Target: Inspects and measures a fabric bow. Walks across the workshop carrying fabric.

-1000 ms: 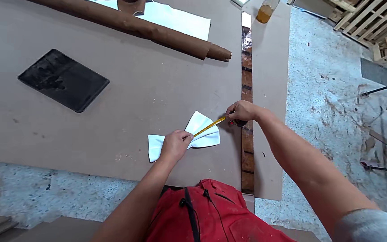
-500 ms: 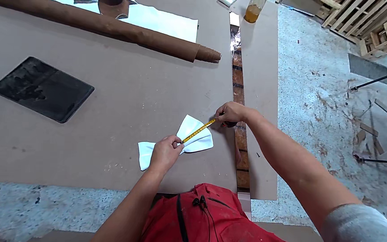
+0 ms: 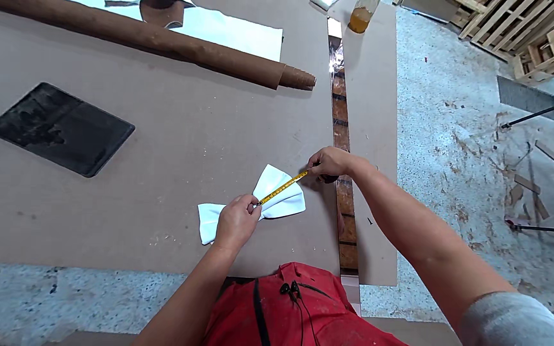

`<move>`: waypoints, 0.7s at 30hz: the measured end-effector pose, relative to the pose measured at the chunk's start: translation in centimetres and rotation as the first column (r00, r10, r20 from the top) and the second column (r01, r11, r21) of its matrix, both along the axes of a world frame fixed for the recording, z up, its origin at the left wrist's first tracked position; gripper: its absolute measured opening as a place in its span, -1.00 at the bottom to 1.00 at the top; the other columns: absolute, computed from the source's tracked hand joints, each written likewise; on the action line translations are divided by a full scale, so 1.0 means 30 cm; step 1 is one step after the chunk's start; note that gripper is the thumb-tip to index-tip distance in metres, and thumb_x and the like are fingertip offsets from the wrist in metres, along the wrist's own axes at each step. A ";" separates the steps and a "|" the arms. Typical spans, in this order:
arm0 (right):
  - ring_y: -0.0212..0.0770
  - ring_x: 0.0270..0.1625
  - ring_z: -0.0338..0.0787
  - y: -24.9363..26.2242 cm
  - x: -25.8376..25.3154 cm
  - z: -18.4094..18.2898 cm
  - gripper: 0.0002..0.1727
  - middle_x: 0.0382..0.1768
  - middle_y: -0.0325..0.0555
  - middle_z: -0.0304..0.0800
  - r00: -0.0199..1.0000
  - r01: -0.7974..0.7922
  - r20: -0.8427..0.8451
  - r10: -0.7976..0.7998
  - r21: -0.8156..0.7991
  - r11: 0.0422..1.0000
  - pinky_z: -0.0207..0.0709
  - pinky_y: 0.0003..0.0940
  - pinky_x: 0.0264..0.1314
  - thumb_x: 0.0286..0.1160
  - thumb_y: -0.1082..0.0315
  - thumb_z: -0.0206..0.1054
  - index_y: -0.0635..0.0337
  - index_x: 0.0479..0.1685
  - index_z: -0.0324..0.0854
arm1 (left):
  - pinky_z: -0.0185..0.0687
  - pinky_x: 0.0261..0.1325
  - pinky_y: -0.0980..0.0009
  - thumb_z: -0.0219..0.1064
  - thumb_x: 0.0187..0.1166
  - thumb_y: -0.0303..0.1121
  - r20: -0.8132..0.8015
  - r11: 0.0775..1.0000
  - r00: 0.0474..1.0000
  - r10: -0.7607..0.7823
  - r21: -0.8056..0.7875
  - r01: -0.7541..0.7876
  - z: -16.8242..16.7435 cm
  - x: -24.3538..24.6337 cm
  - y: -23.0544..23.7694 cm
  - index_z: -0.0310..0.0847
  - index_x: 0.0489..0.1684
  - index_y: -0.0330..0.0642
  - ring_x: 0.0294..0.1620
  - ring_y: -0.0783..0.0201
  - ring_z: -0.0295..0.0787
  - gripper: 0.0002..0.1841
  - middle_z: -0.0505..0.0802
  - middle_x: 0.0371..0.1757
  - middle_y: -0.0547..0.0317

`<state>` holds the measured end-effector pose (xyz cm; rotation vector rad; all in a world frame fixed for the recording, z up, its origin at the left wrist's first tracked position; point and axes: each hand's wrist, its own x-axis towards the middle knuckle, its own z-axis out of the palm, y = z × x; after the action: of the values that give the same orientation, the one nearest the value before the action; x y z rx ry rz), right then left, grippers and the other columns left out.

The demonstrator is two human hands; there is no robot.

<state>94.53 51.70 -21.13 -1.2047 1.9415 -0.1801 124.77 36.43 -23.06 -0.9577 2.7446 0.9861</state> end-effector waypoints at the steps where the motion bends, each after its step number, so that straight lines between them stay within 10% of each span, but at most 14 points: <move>1: -0.15 -0.11 0.85 0.002 -0.001 0.002 -0.73 -0.24 -0.19 0.90 1.000 0.010 -0.001 -0.010 0.003 1.000 0.63 0.14 0.04 0.59 0.01 0.36 -0.08 -0.12 0.88 | 0.72 -0.14 0.06 0.47 0.58 -0.29 -0.011 1.000 1.000 -0.001 -0.009 0.001 -0.003 0.001 0.003 0.81 -0.10 -0.09 -0.29 0.18 0.74 -0.88 0.82 -0.25 0.17; 21: -0.15 -0.12 0.82 -0.082 0.059 -0.021 -0.75 -0.25 -0.18 0.89 0.994 -0.051 0.104 0.047 0.039 0.998 0.61 0.11 0.02 0.54 0.04 0.41 -0.06 -0.14 0.89 | 0.75 -0.12 0.05 0.50 0.57 -0.25 -0.119 0.998 0.992 -0.031 -0.057 0.024 -0.046 -0.008 0.015 0.85 -0.07 -0.04 -0.26 0.19 0.78 -0.86 0.86 -0.19 0.17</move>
<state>96.31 49.23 -21.75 -1.1919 1.8166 -0.1719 124.51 36.87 -24.44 -0.8939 2.8891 1.0000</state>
